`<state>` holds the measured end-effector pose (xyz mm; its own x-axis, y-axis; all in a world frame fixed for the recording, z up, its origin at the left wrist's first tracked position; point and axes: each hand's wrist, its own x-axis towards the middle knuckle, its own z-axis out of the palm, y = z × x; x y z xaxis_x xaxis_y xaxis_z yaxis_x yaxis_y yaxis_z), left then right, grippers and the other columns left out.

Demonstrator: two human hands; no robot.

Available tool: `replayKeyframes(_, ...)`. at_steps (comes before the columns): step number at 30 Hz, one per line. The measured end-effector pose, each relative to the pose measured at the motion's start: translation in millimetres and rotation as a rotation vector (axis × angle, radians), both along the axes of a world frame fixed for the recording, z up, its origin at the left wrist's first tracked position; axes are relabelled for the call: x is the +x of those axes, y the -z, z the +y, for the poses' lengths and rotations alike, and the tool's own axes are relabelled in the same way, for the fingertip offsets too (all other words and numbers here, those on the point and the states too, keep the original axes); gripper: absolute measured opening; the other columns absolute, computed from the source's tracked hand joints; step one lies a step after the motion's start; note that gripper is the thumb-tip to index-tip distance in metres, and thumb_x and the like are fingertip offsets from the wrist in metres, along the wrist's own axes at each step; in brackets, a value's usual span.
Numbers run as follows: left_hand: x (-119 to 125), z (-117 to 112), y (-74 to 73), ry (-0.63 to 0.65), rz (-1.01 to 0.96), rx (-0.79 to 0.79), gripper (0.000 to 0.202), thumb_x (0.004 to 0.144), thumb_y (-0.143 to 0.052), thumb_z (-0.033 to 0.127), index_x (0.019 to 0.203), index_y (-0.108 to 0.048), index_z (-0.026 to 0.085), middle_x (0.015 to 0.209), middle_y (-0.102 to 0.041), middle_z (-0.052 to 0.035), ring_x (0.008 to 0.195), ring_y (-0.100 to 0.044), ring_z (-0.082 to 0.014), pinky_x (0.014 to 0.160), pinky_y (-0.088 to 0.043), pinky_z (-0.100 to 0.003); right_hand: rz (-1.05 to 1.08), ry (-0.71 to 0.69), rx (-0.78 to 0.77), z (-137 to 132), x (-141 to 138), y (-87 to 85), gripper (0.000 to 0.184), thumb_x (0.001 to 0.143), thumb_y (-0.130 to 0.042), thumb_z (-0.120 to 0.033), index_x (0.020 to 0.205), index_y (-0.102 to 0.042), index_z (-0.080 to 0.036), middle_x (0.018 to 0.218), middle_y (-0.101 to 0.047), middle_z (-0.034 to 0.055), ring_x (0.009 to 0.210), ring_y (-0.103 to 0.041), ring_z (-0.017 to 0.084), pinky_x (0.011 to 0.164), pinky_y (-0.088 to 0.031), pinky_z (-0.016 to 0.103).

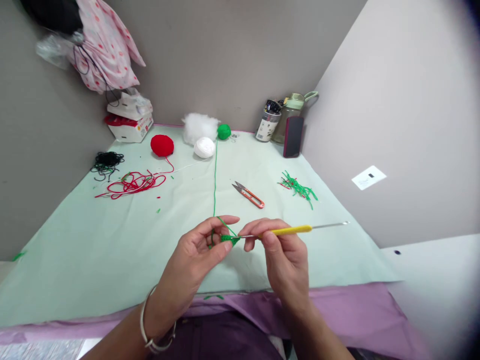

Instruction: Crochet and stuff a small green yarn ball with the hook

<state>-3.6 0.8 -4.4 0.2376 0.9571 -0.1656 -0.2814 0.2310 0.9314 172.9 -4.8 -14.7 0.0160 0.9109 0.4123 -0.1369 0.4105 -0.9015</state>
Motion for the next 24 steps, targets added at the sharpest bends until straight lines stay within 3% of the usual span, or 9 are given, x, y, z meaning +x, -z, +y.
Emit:
replayKeyframes(8,-3.7,0.1,9.6,-0.043,0.107,0.113,0.028,0.091,-0.079,0.025,0.116,-0.082,0.038,0.092,-0.063,0.0019,0.084,-0.052,-0.0149,0.082,-0.042,-0.028,-0.344,0.049,0.295,-6.5,3.2,-4.8,0.025,0.108,-0.050,-0.011,0.116,-0.071,-0.023,0.099,-0.075,0.0052,0.101,-0.072,0.018,0.089,-0.058,0.031)
replayKeyframes(18,-2.5,-1.0,5.1,-0.060,0.139,0.162,0.027,0.092,-0.079,0.025,0.115,-0.083,0.039,0.095,-0.066,0.0018,0.084,-0.053,-0.0154,0.083,-0.043,-0.028,-0.282,0.059,0.278,-7.3,5.1,-2.9,0.023,0.109,-0.051,-0.013,0.116,-0.070,-0.024,0.104,-0.078,0.0055,0.092,-0.074,0.018,0.081,-0.060,0.033)
replayKeyframes(24,0.1,-0.9,4.4,-0.085,0.127,0.151,0.026,0.088,-0.082,0.024,0.112,-0.085,0.035,0.090,-0.065,0.0010,0.080,-0.053,-0.0151,0.080,-0.045,-0.028,-0.403,0.110,0.379,-4.3,1.7,0.0,0.023,0.110,-0.049,-0.017,0.116,-0.070,-0.023,0.097,-0.078,0.0070,0.096,-0.075,0.020,0.082,-0.063,0.034)
